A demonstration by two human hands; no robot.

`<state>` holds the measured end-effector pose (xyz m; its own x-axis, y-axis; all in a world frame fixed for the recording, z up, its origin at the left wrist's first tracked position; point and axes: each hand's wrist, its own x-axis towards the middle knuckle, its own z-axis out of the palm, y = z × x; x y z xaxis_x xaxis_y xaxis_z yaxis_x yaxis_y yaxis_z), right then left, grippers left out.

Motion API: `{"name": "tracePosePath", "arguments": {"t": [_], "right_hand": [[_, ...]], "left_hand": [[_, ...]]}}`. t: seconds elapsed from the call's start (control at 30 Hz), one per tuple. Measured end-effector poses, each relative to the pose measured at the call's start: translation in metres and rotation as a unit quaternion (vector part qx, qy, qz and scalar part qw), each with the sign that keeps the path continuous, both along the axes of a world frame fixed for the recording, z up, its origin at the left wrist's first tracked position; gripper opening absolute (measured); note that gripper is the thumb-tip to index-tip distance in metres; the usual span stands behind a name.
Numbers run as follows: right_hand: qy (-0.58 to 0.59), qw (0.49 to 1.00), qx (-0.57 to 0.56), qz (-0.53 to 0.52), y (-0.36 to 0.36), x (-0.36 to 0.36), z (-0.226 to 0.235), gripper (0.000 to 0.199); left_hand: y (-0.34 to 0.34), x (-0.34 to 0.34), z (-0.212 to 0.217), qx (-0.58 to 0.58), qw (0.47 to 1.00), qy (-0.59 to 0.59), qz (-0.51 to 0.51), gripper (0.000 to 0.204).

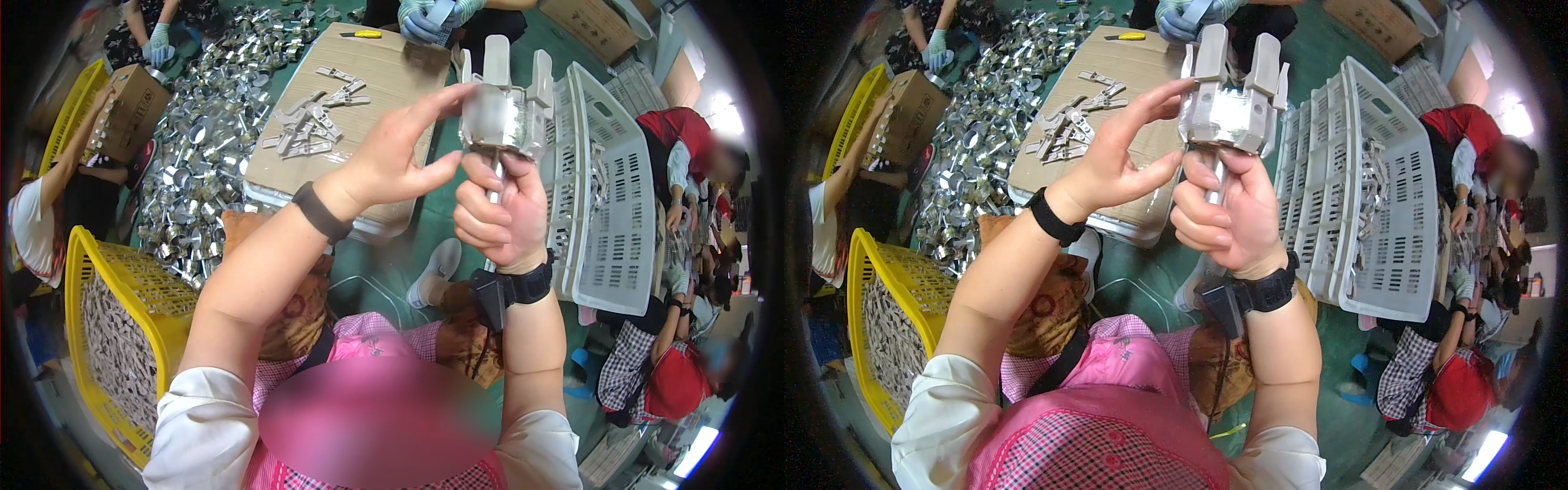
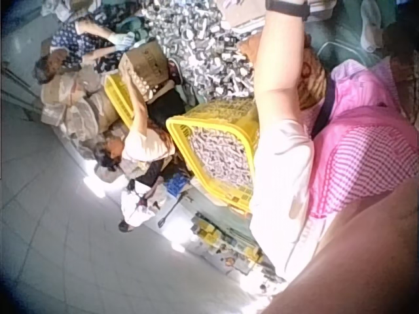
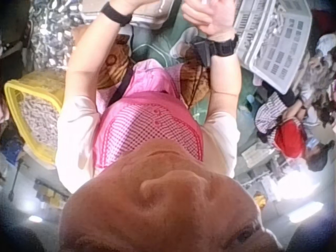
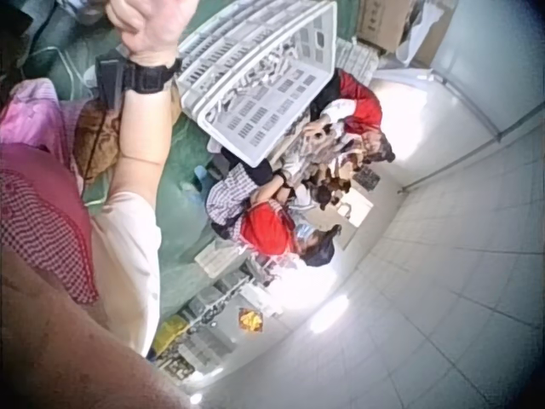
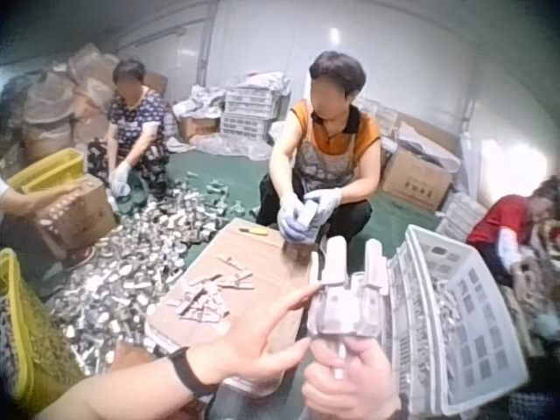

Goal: The recorder sits on the floor and manually assembles metal hinge components.

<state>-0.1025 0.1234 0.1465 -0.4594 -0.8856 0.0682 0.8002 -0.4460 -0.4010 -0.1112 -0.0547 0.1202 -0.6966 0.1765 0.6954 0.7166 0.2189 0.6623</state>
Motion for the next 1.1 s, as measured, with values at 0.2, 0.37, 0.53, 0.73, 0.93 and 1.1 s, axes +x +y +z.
{"name": "tracePosePath", "arguments": {"t": [0.2, 0.37, 0.53, 0.73, 0.93, 1.1], "right_hand": [[0.024, 0.939, 0.267, -0.217, -0.012, 0.004, -0.008, 0.025], [0.084, 0.931, 0.270, -0.230, -0.019, 0.009, -0.014, 0.026], [0.071, 0.945, 0.243, -0.209, -0.026, 0.013, -0.015, 0.031], [0.044, 0.974, 0.152, -0.162, -0.022, 0.011, -0.013, 0.031], [-0.027, 0.997, -0.033, -0.061, -0.007, 0.002, -0.016, 0.028], [-0.014, 0.999, -0.044, -0.015, -0.009, 0.004, -0.024, 0.026]], "left_hand": [[-0.008, 0.000, 0.007, -0.070, 0.994, 0.060, 0.067, 0.067], [-0.008, 0.005, 0.014, -0.081, 0.989, 0.079, 0.097, 0.057], [-0.007, 0.007, 0.013, -0.088, 0.978, 0.130, 0.134, 0.052], [-0.007, 0.008, 0.021, -0.072, 0.975, 0.168, 0.129, 0.055], [-0.005, 0.005, 0.012, -0.005, 0.983, 0.145, 0.112, 0.069], [-0.003, 0.010, 0.016, -0.020, 0.993, 0.073, 0.092, 0.069]]}}
